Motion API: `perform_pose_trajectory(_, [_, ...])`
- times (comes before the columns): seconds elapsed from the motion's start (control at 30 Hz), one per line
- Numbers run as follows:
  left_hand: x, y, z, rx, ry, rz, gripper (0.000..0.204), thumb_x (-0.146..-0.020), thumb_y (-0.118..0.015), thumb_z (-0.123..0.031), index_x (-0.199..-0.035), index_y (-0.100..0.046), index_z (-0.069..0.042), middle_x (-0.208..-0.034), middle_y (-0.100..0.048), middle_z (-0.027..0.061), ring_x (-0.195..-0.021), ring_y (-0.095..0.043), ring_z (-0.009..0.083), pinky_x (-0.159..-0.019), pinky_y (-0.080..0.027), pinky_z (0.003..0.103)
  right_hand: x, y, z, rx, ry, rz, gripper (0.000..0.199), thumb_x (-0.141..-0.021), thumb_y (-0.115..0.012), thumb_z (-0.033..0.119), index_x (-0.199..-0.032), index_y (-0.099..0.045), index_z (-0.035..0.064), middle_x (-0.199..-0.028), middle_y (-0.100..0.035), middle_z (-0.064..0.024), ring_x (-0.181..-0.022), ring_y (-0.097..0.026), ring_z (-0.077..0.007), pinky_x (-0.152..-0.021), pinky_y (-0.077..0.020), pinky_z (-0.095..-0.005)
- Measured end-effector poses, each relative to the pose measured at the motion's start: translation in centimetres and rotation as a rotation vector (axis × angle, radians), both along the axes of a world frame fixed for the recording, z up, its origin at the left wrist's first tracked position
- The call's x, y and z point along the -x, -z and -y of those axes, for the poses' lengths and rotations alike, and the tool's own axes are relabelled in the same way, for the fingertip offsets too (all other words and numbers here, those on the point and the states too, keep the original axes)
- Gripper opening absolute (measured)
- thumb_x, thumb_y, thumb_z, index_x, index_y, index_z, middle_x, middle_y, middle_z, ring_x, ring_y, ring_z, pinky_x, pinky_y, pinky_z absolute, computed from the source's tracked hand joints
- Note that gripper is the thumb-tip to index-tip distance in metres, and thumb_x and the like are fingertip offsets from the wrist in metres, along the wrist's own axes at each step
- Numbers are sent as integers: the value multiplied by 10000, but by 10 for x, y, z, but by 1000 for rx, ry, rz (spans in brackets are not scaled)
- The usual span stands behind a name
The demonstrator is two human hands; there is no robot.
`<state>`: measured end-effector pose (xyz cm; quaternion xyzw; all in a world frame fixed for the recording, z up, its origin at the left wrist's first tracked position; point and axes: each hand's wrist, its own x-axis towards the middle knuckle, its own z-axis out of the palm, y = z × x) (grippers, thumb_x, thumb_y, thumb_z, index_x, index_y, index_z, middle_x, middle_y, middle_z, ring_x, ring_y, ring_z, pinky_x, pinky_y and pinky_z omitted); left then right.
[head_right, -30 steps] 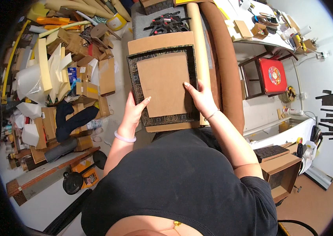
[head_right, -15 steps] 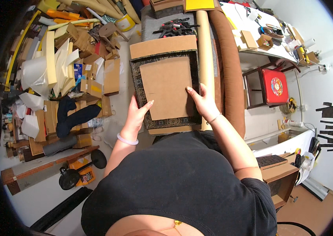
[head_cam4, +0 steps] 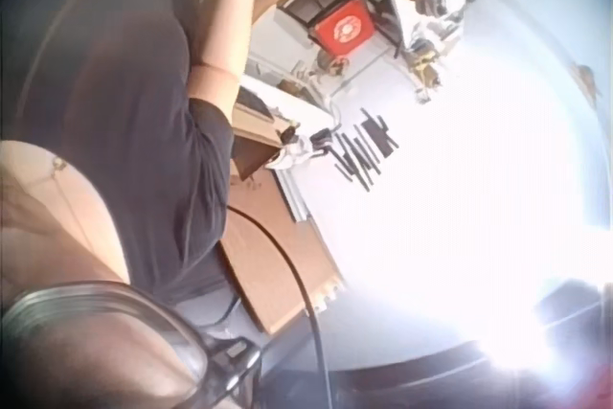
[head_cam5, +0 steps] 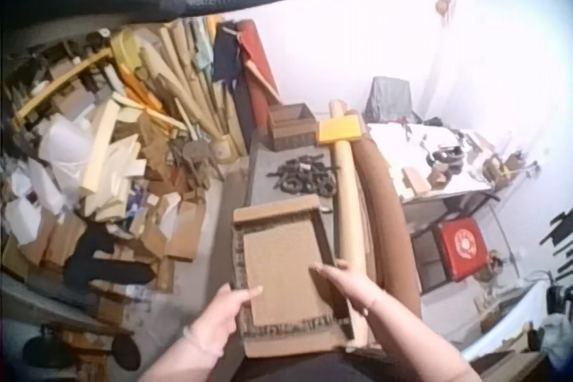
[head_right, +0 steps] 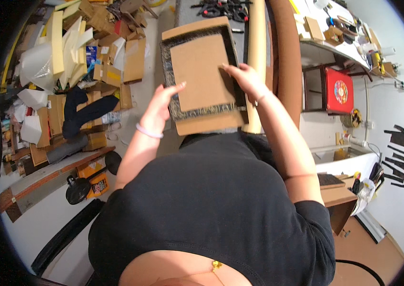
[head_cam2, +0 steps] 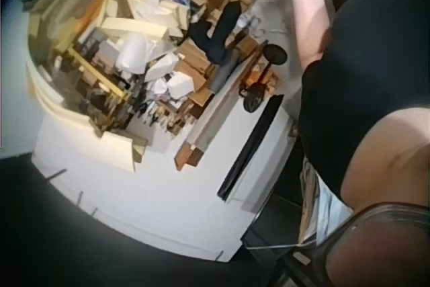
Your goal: The person handles a patterned box lid and a wooden box, repeatedly lifting and placing them. They pick up a cardboard insert and place it inside the box, then set the box on a table. The person picks up scissors and moves around the cluttered workspace.
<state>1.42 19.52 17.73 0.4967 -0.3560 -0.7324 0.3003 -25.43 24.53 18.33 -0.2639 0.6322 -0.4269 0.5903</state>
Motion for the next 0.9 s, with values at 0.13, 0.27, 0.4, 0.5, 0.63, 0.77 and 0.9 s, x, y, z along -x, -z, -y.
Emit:
perform_pose_trajectory(0.13, [-17,28,20,-149,-17,-92,425,-873,-746,-132,-1236,-609,42,-1155,-686,160,-1018,-693,268,-856,-593,405,1,9,14,-124,-160,-42,610,-864,-777,401,-1261,-580,-18,-1032,-674,-77,-846,-662,-135,-655,-553,-290])
perform_pose_trajectory(0.27, [-23,22,10,-89,-87,-52,489,-870,-753,-119,-1300,-566,22,-1216,-662,147,-1093,-657,256,-925,-558,400,-20,13,7,-111,-174,-101,381,-880,-782,288,-1115,-664,12,-922,-699,-66,-746,-667,-162,-612,-558,-335])
perform_pose_trajectory(0.4, [-27,23,3,5,-116,-40,502,-877,-749,-103,-1323,-549,7,-1241,-647,130,-1139,-622,239,-968,-516,389,-25,40,-1,14,-137,-66,372,-899,-780,230,-1150,-640,-5,-944,-703,-67,-797,-662,-144,-722,-549,-307])
perform_pose_trajectory(0.5, [-30,23,0,66,-117,-34,485,-884,-742,-95,-1320,-556,5,-1239,-649,119,-1144,-612,226,-979,-497,378,-30,33,-7,49,-118,-33,392,-905,-777,219,-1181,-619,-10,-972,-703,-66,-823,-652,-131,-723,-551,-310])
perform_pose_trajectory(0.63, [-28,14,-3,82,-137,-40,494,-885,-739,-88,-1328,-550,19,-1253,-647,120,-1142,-620,228,-985,-492,365,-35,28,-7,97,-102,-48,421,-914,-767,205,-1223,-583,-15,-993,-694,-61,-853,-647,-135,-755,-551,-298])
perform_pose_trajectory(0.77, [-43,19,-1,59,-204,-45,506,-874,-748,-83,-1325,-545,23,-1231,-657,120,-1137,-620,230,-995,-479,362,-29,6,-2,26,-264,-193,733,-931,-658,566,-1400,-519,21,-1326,-590,-116,-1210,-570,-178,-968,-487,-339])
perform_pose_trajectory(0.9, [-64,27,5,1,-339,39,529,-868,-759,-81,-1337,-537,24,-1256,-652,124,-1158,-618,242,-1010,-474,375,15,67,77,119,-279,-349,711,-999,-532,576,-1323,-551,-57,-1220,-629,-193,-1119,-621,-264,-945,-511,-376])
